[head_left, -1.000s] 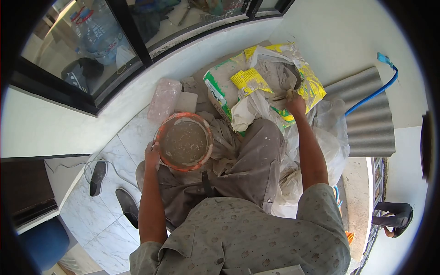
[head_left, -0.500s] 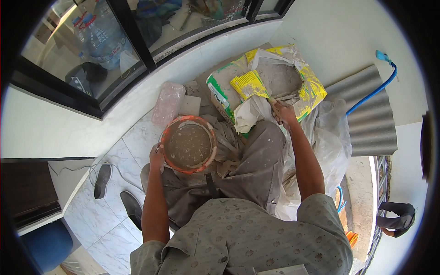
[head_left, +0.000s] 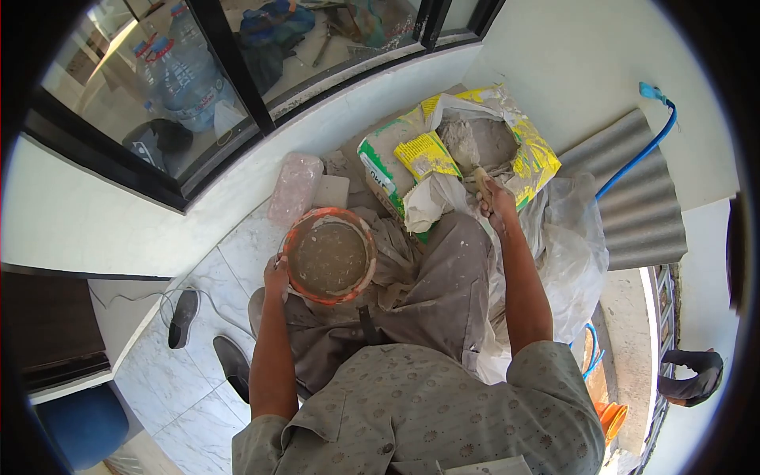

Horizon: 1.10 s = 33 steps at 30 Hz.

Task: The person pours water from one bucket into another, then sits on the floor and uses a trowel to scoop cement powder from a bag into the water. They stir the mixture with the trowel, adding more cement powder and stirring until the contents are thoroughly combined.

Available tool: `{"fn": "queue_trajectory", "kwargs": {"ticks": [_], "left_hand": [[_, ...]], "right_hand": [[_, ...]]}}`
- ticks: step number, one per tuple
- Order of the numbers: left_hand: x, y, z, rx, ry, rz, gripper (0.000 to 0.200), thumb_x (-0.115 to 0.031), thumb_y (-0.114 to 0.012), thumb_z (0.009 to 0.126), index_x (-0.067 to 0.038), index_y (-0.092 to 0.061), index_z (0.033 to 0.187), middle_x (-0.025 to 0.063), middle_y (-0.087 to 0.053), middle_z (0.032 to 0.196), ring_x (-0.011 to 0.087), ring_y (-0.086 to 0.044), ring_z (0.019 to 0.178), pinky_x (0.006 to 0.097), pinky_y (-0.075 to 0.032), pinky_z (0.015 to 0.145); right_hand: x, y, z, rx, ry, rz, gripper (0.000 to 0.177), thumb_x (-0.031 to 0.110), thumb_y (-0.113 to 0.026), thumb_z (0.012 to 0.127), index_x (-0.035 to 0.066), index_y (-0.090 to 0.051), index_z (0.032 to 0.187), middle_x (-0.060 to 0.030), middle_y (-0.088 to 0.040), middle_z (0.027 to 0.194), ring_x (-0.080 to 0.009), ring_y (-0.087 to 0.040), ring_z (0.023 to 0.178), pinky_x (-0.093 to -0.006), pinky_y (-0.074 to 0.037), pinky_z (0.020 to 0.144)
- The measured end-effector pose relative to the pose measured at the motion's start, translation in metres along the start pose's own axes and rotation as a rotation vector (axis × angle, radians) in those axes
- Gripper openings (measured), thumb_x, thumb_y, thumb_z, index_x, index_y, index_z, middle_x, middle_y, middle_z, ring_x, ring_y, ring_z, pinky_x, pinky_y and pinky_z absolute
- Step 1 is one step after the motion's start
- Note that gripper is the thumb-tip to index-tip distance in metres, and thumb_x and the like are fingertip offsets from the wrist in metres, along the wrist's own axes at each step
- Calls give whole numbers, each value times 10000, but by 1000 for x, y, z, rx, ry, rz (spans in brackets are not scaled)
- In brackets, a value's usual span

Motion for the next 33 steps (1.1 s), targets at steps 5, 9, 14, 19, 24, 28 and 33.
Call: {"fn": "queue_trajectory", "kwargs": {"ticks": [5, 9, 14, 19, 24, 28, 33], "left_hand": [[1, -1, -2, -18, 15, -21, 305, -178, -548, 949, 13, -574, 1185, 92, -634, 1019, 159, -586, 904, 283, -463, 817], [6, 1, 5, 23, 1, 33, 318, -174, -509, 973, 39, -537, 1209, 104, -616, 1069, 165, -580, 954, 288, -459, 856], [9, -1, 8, -10, 22, -11, 319, -172, -519, 970, 30, -534, 1217, 92, -619, 1040, 158, -582, 919, 286, -462, 830], [14, -3, 12, -83, 29, -16, 274, -159, -574, 930, 19, -600, 1136, 72, -639, 979, 143, -576, 867, 279, -456, 785], [4, -9, 8, -134, 44, -39, 264, -159, -593, 919, 18, -605, 1113, 82, -642, 978, 154, -581, 877, 281, -453, 790], [2, -9, 4, -121, 16, -58, 256, -154, -597, 912, 19, -605, 1102, 95, -642, 991, 166, -586, 885, 285, -450, 796], [-4, -11, 1, -129, 64, -44, 257, -143, -589, 913, 26, -601, 1107, 106, -633, 1018, 175, -582, 904, 288, -445, 810]], "right_hand": [[46, -2, -32, -34, 129, -52, 410, 274, -562, 935, 70, -537, 1290, -41, -513, 688, -108, -433, 444, -253, -312, 371], [75, -10, -70, -19, 213, -100, 428, 270, -587, 924, 55, -542, 1292, -35, -519, 677, -98, -442, 437, -245, -315, 368], [70, -38, -133, 52, 218, -115, 424, 240, -614, 909, 43, -558, 1281, -36, -542, 675, -72, -447, 413, -219, -314, 350], [19, -76, -184, 212, 23, -112, 455, 224, -617, 910, 36, -526, 1314, -32, -545, 648, -67, -443, 401, -203, -306, 341], [-64, -111, -201, 367, -168, -194, 489, 205, -626, 903, 5, -496, 1329, -47, -571, 671, -81, -444, 401, -221, -312, 340], [-110, -141, -202, 393, -228, -376, 484, 195, -633, 893, -19, -514, 1310, -34, -575, 656, -84, -457, 409, -238, -328, 355], [-149, -163, -198, 322, 22, -716, 454, 199, -644, 871, -1, -570, 1272, -24, -557, 610, -74, -490, 438, -244, -368, 384]]}}
Point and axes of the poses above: each hand's wrist, its own z-axis towards the middle knuckle, its own y-axis out of the back of the hand, x = y × z, the point moved 3 cm from there along z, towards the middle knuckle
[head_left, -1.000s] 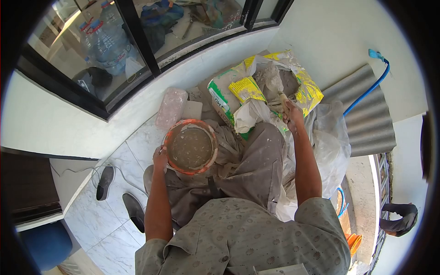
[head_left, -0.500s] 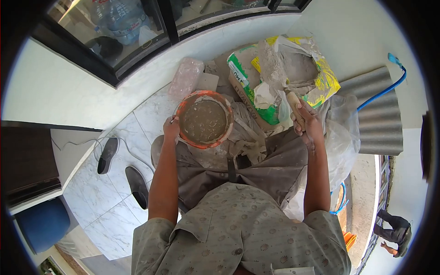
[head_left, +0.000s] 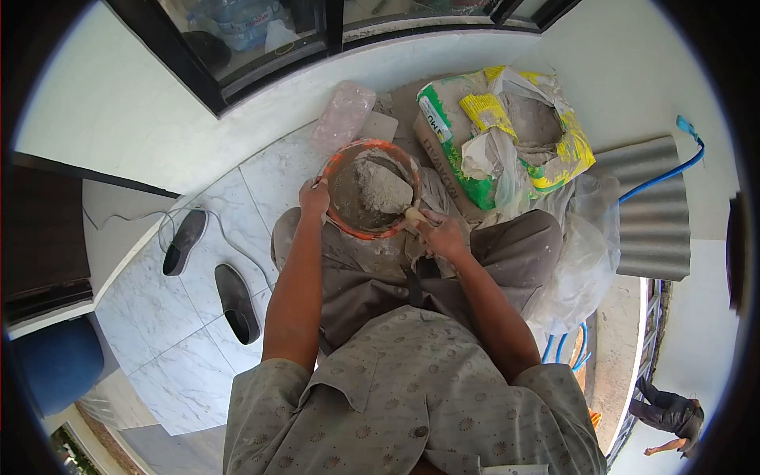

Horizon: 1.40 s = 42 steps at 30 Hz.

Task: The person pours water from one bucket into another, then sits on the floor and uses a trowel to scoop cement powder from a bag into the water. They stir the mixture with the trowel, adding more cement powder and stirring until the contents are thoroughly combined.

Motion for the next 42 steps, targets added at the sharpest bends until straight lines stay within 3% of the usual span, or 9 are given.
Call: {"fn": "queue_trajectory", "kwargs": {"ticks": [7, 10, 13, 16, 19, 22, 31, 37, 42], "left_hand": [[-2, 2, -2, -22, -46, 47, 284, -176, -607, 907, -2, -622, 1130, 82, -659, 980, 152, -602, 841, 284, -472, 761], [5, 3, 5, 29, -25, -30, 297, -199, -611, 906, 0, -626, 1126, 86, -664, 980, 149, -604, 841, 286, -472, 760], [-7, 5, -4, -2, -30, 107, 312, -221, -608, 911, 8, -626, 1123, 91, -667, 969, 139, -603, 835, 281, -471, 754], [-18, 7, -14, 55, 7, 166, 306, -181, -575, 931, 12, -583, 1168, 96, -626, 1069, 167, -574, 942, 291, -439, 836], [-15, 10, -13, 51, -34, 155, 319, -202, -573, 932, 9, -586, 1171, 97, -633, 1062, 165, -578, 943, 290, -440, 835], [-3, 9, -1, 60, -36, 97, 343, -213, -594, 928, 34, -594, 1166, 72, -648, 1007, 121, -576, 856, 254, -453, 774], [-15, 9, -12, 66, -35, 85, 305, -164, -568, 942, 37, -581, 1171, 60, -625, 1023, 128, -568, 907, 254, -445, 811], [4, 11, 5, 122, -51, 117, 313, -147, -541, 953, 54, -552, 1193, 105, -607, 1073, 165, -577, 955, 291, -456, 853], [2, 9, 2, 154, 42, -59, 304, -147, -533, 957, 42, -552, 1194, 92, -610, 1033, 145, -574, 902, 265, -451, 797]], "right_hand": [[-1, -7, -2, -95, 252, -303, 411, 194, -639, 866, -1, -606, 1226, -76, -656, 748, -135, -589, 580, -280, -485, 556], [-7, -4, 6, 14, 205, -138, 410, 178, -654, 852, -20, -609, 1208, -113, -685, 859, -157, -621, 679, -298, -502, 647], [-13, -6, 10, 46, 263, -158, 392, 168, -671, 835, -41, -618, 1162, -242, -673, 984, -257, -670, 908, -321, -486, 799], [-5, -7, 2, -13, 421, -237, 394, 177, -678, 828, -23, -625, 1164, -240, -671, 1007, -268, -674, 915, -317, -487, 816], [6, 2, 1, 110, 235, -202, 409, 179, -678, 820, -11, -620, 1177, -256, -662, 1009, -319, -673, 933, -343, -499, 825], [6, 6, -1, -89, 484, -401, 428, 167, -675, 819, -16, -602, 1199, -240, -652, 1064, -340, -673, 872, -359, -509, 790], [27, 36, -14, -51, 417, -848, 451, 242, -670, 802, 121, -603, 1230, -226, -652, 1025, -380, -651, 877, -442, -517, 764], [86, 133, -14, -469, 632, -551, 451, 155, -623, 827, 75, -544, 1264, -212, -639, 1092, -399, -610, 985, -444, -495, 823], [89, 281, 41, -737, 303, -837, 374, 219, -560, 846, 106, -573, 1202, -215, -635, 1093, -404, -610, 992, -483, -487, 841]]}}
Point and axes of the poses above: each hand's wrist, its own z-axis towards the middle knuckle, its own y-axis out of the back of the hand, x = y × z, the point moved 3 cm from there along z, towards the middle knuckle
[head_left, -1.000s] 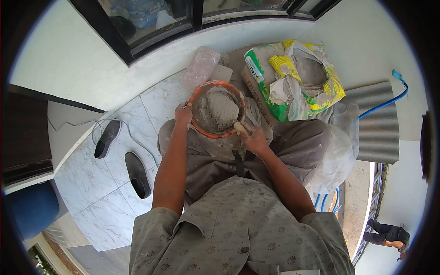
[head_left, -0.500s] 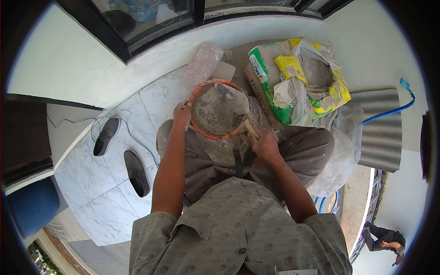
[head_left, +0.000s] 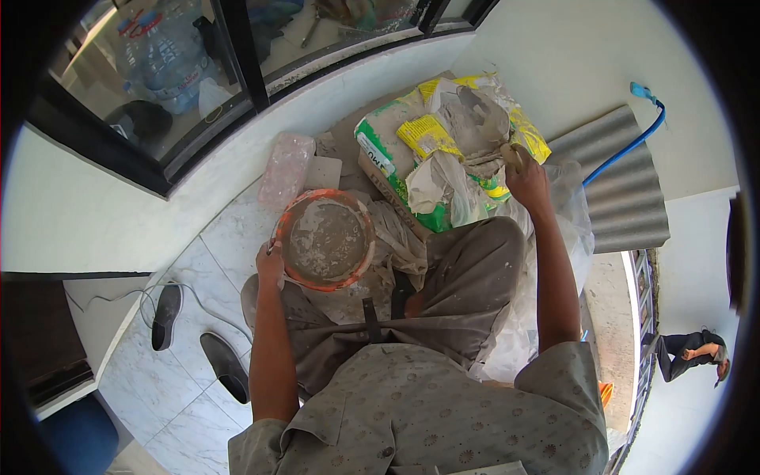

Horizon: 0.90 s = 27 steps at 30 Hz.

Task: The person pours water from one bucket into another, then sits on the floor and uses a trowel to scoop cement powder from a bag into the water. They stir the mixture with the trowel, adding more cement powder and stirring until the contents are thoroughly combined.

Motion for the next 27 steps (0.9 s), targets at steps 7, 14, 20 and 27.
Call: {"fn": "queue_trajectory", "kwargs": {"ticks": [7, 14, 20, 27], "left_hand": [[5, 3, 3, -15, -55, 66, 300, -148, -540, 947, 28, -561, 1190, 71, -612, 1012, 127, -564, 867, 258, -446, 770], [-2, 0, -2, 4, -34, 79, 306, -140, -517, 960, 47, -548, 1201, 107, -612, 1075, 164, -575, 952, 285, -452, 848], [0, 3, 1, -6, -68, 107, 293, -151, -539, 945, 32, -575, 1172, 75, -622, 1008, 137, -571, 871, 272, -452, 774], [5, 4, 2, 23, -75, 78, 290, -149, -534, 953, 30, -577, 1177, 84, -627, 1027, 150, -573, 898, 281, -447, 812]], "right_hand": [[-103, -121, 47, 224, -168, -235, 266, 255, -431, 882, 152, -585, 1073, -188, -637, 1077, -412, -605, 992, -521, -480, 829], [-98, -132, 31, 218, -91, -138, 323, 241, -529, 815, 167, -583, 1124, -192, -657, 1032, -403, -625, 959, -516, -497, 818], [-51, -126, 37, 216, -224, -129, 339, 254, -536, 824, 159, -588, 1146, -216, -652, 1029, -406, -622, 984, -511, -498, 822], [-58, -144, 37, 141, -220, 21, 345, 335, -560, 845, 80, -652, 1057, -238, -661, 969, -406, -633, 969, -483, -499, 837]]}}
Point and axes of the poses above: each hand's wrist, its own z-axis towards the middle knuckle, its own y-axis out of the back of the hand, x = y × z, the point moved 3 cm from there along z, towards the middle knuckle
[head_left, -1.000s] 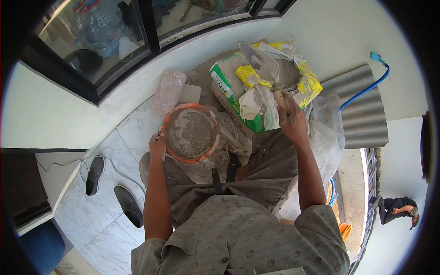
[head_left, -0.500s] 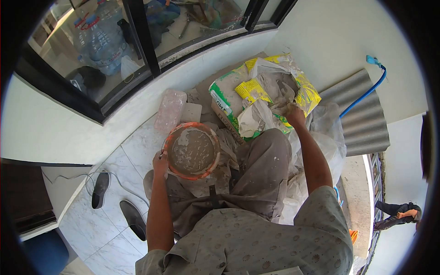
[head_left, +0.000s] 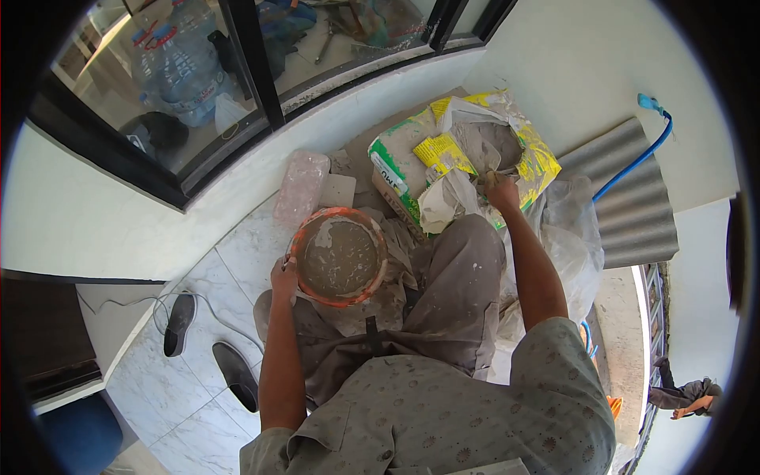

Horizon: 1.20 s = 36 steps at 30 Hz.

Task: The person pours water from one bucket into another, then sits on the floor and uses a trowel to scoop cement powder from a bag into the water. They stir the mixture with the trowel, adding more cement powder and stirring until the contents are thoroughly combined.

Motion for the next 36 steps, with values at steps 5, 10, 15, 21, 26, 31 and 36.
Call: {"fn": "queue_trajectory", "kwargs": {"ticks": [5, 10, 15, 21, 26, 31, 36], "left_hand": [[-20, -5, -12, 1, 50, 65, 316, -148, -516, 964, 45, -553, 1211, 93, -622, 1078, 162, -573, 969, 289, -443, 869], [-13, -4, -5, -13, 45, 58, 303, -151, -523, 960, 28, -566, 1200, 100, -623, 1067, 164, -579, 936, 292, -450, 837], [-6, -2, -1, 0, 32, 18, 306, -140, -522, 957, 35, -561, 1205, 102, -623, 1074, 168, -580, 947, 292, -450, 842], [-2, -1, -1, 27, 8, -18, 308, -149, -524, 954, 36, -571, 1196, 105, -631, 1070, 173, -584, 951, 296, -449, 848], [14, 4, 15, 38, -18, 63, 310, -155, -517, 961, 40, -568, 1198, 111, -630, 1077, 176, -587, 956, 298, -451, 858], [-1, 0, 3, 32, -9, 37, 331, -153, -504, 972, 58, -537, 1226, 122, -618, 1083, 181, -589, 953, 298, -468, 851], [11, 1, 13, 43, -10, -3, 325, -157, -506, 973, 53, -540, 1218, 117, -620, 1076, 178, -599, 929, 295, -480, 828]], "right_hand": [[11, -1, -41, 16, 75, 282, 342, 329, -589, 857, 25, -673, 988, -195, -675, 814, -344, -668, 795, -439, -518, 674], [39, 4, -32, 412, -288, 742, 288, 331, -564, 894, 61, -659, 925, -50, -563, 637, -148, -507, 484, -311, -378, 400], [25, -20, -27, 527, -478, 1083, 273, 305, -530, 923, 60, -598, 1024, -43, -551, 647, -139, -458, 430, -304, -350, 367], [16, 9, -40, 297, -562, 1276, 279, 280, -535, 926, 72, -585, 1105, -49, -535, 660, -140, -459, 446, -294, -353, 369], [8, 62, -45, 91, -475, 1237, 278, 265, -563, 911, 53, -583, 1090, -53, -536, 670, -126, -463, 450, -277, -334, 356], [-4, 111, -41, 107, -374, 1174, 273, 252, -534, 931, 62, -573, 1123, -48, -539, 665, -109, -453, 446, -249, -329, 368], [-2, 148, -33, 90, -359, 1180, 363, 273, -537, 932, 65, -548, 1229, -50, -535, 670, -112, -457, 457, -256, -344, 368]]}}
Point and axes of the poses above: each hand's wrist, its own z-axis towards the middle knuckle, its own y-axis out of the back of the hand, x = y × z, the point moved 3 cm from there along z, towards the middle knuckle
